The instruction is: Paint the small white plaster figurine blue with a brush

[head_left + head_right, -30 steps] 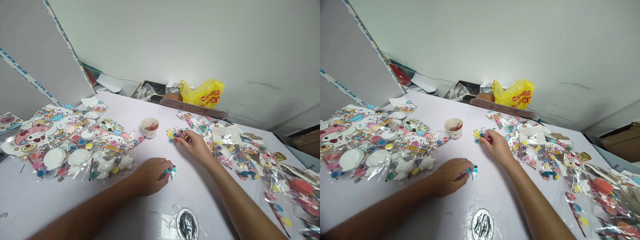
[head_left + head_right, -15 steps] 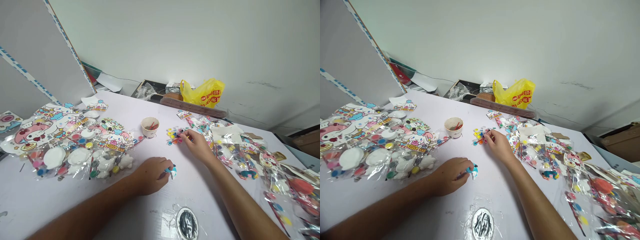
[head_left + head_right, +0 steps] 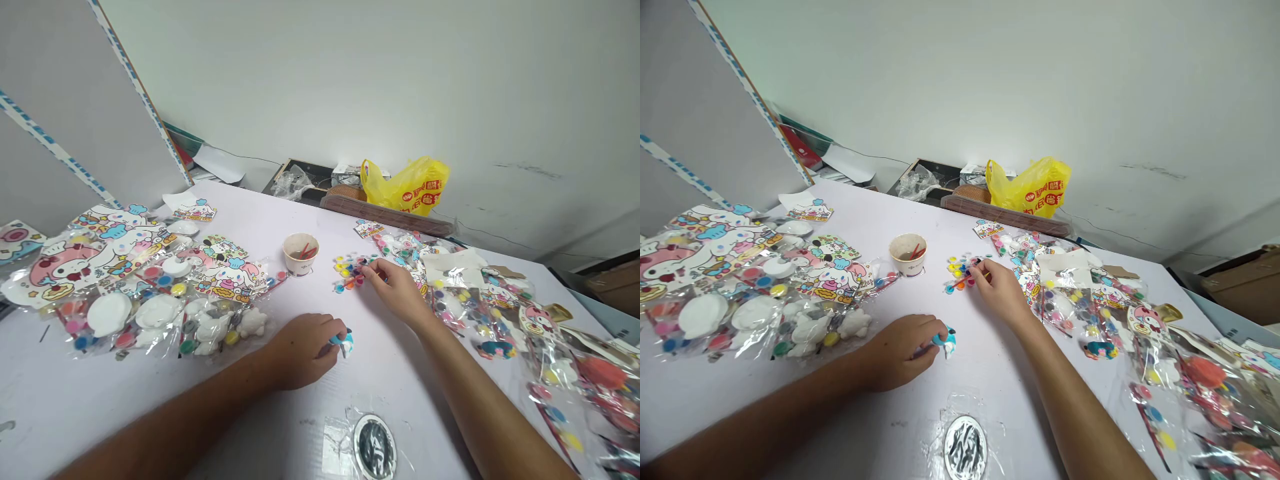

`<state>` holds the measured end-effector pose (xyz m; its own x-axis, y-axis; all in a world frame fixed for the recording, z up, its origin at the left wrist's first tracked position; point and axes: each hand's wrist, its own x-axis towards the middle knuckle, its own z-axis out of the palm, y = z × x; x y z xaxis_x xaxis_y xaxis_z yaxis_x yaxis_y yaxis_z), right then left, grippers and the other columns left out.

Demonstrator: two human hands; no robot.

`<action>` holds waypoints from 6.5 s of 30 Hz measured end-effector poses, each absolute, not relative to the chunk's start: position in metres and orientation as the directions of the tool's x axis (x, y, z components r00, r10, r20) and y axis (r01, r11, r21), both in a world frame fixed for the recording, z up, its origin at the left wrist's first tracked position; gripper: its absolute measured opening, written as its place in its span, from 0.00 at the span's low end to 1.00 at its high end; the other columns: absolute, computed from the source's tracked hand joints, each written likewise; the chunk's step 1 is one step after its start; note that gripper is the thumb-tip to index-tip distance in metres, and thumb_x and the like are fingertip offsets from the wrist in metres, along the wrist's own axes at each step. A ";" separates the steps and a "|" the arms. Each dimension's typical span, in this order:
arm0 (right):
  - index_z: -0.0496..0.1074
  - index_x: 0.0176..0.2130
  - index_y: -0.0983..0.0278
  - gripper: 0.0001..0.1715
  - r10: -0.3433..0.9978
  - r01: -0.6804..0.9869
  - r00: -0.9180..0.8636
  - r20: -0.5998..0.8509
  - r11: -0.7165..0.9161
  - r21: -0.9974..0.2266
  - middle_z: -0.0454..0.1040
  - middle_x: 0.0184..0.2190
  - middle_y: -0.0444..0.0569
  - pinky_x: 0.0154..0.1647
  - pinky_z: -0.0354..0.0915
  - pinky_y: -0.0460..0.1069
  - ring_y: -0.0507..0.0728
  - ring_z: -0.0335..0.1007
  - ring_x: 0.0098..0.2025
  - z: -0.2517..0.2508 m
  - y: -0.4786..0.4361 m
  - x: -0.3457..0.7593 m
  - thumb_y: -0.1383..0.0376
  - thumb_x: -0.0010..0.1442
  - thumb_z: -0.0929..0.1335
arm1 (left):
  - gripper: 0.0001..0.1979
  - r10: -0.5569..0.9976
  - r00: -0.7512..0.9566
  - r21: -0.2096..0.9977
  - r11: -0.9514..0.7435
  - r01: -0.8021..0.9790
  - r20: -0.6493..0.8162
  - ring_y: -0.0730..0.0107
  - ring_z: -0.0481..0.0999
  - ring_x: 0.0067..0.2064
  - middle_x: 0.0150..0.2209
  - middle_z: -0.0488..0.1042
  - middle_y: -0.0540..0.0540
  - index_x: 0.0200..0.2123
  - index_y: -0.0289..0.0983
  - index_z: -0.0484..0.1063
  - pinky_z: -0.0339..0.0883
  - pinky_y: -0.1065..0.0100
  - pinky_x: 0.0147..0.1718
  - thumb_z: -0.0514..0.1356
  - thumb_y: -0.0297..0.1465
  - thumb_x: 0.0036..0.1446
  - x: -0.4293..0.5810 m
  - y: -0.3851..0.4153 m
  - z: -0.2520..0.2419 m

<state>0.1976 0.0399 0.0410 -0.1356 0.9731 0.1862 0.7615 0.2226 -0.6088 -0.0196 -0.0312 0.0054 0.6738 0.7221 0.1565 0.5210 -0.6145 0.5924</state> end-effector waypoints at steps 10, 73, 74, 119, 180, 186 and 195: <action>0.64 0.26 0.61 0.21 0.986 0.613 -0.044 0.164 0.156 -0.774 0.64 0.22 0.42 0.27 0.54 0.48 0.53 0.58 0.25 0.057 0.010 0.221 0.51 0.64 0.64 | 0.12 0.706 0.691 0.543 -0.645 0.538 0.155 0.65 0.70 0.35 0.35 0.73 0.51 0.42 0.40 0.64 0.59 0.67 0.35 0.52 0.22 0.56 -0.021 -0.031 -0.003; 0.62 0.26 0.62 0.22 0.996 0.426 0.012 0.088 0.074 -0.902 0.55 0.21 0.39 0.26 0.49 0.47 0.52 0.49 0.25 -0.003 -0.056 0.225 0.51 0.65 0.64 | 0.08 0.731 0.681 0.596 -0.567 0.568 0.046 0.67 0.64 0.29 0.26 0.65 0.53 0.37 0.39 0.66 0.52 0.68 0.28 0.52 0.23 0.54 -0.017 -0.031 0.014; 0.61 0.26 0.62 0.22 0.996 0.420 0.016 0.087 0.073 -0.905 0.55 0.21 0.39 0.26 0.49 0.47 0.52 0.49 0.24 -0.003 -0.056 0.224 0.51 0.65 0.63 | 0.08 0.729 0.683 0.600 -0.567 0.565 0.046 0.67 0.64 0.29 0.26 0.65 0.53 0.37 0.39 0.65 0.52 0.68 0.29 0.52 0.23 0.54 -0.018 -0.031 0.014; 0.64 0.25 0.62 0.23 0.991 0.423 0.067 0.113 0.075 -0.903 0.58 0.19 0.40 0.25 0.52 0.47 0.51 0.52 0.23 -0.001 -0.060 0.216 0.51 0.64 0.64 | 0.08 0.747 0.662 0.643 -0.535 0.548 0.058 0.67 0.65 0.30 0.30 0.68 0.51 0.38 0.40 0.66 0.56 0.69 0.30 0.50 0.26 0.57 -0.020 -0.030 0.008; 0.65 0.27 0.62 0.15 0.971 0.502 -0.074 0.228 0.234 -0.832 0.61 0.21 0.40 0.25 0.53 0.46 0.51 0.54 0.24 0.003 -0.063 0.218 0.60 0.65 0.65 | 0.08 0.747 0.661 0.661 -0.534 0.528 0.076 0.68 0.65 0.30 0.29 0.67 0.52 0.38 0.40 0.66 0.54 0.69 0.29 0.51 0.25 0.57 -0.019 -0.030 0.007; 0.65 0.28 0.62 0.15 0.970 0.510 -0.081 0.229 0.238 -0.826 0.60 0.21 0.40 0.25 0.53 0.46 0.51 0.55 0.24 0.003 -0.061 0.221 0.59 0.65 0.64 | 0.08 0.746 0.662 0.667 -0.530 0.524 0.074 0.68 0.65 0.30 0.30 0.67 0.52 0.38 0.40 0.67 0.55 0.69 0.30 0.51 0.25 0.57 -0.020 -0.030 0.005; 0.64 0.28 0.62 0.16 0.970 0.539 -0.100 0.222 0.240 -0.807 0.61 0.22 0.41 0.25 0.54 0.46 0.52 0.56 0.24 0.003 -0.062 0.221 0.59 0.65 0.64 | 0.08 0.743 0.666 0.657 -0.536 0.530 0.069 0.68 0.65 0.30 0.30 0.67 0.51 0.37 0.40 0.67 0.55 0.68 0.30 0.50 0.25 0.57 -0.018 -0.029 0.008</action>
